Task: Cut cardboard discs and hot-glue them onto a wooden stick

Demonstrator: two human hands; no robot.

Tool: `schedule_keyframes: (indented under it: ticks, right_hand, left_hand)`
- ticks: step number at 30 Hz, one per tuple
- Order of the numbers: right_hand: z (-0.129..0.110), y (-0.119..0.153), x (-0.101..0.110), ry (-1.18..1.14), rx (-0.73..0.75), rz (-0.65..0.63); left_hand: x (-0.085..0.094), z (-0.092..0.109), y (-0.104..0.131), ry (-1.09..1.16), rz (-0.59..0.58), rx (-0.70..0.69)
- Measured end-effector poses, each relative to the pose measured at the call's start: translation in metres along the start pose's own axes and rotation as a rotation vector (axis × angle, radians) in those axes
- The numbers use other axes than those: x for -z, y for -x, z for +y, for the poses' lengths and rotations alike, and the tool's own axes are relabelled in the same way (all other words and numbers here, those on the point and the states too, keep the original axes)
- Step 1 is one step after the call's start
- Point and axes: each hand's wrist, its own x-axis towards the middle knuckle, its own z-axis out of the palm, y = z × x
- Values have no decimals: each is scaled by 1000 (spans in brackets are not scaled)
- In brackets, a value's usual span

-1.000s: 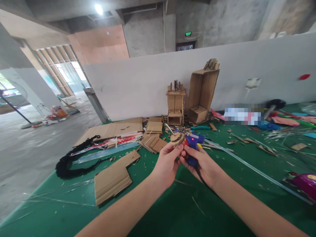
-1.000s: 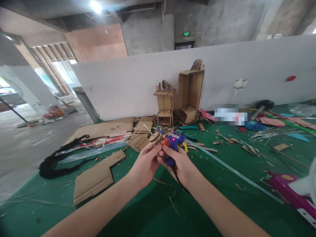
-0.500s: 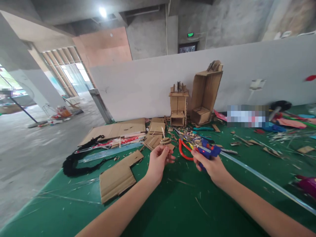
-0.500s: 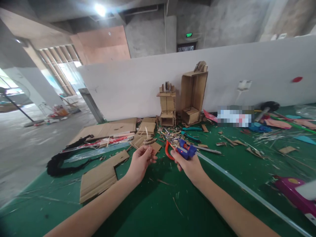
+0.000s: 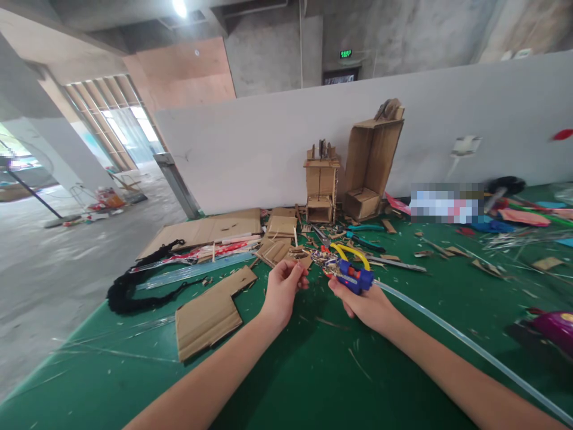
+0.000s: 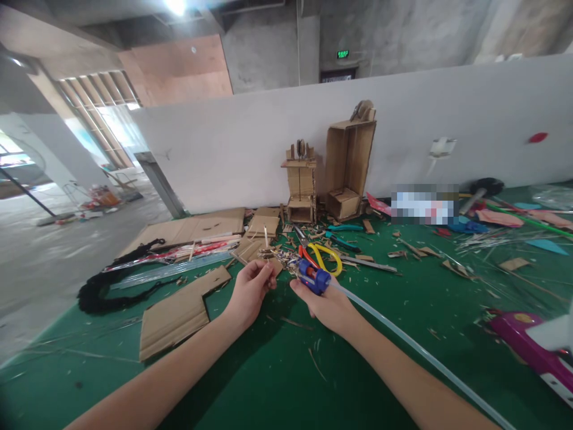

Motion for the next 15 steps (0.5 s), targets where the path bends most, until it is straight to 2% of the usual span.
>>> schedule_keyframes:
  ticks: [6,15]
  right_hand:
    - [-4,-1,-1,-1,-68,8]
    - [-6,0,-2,-42,-60,-2]
  left_hand:
    - [0,0,-1,-1,-30,4]
    - [0,1,-1,0,-52,7]
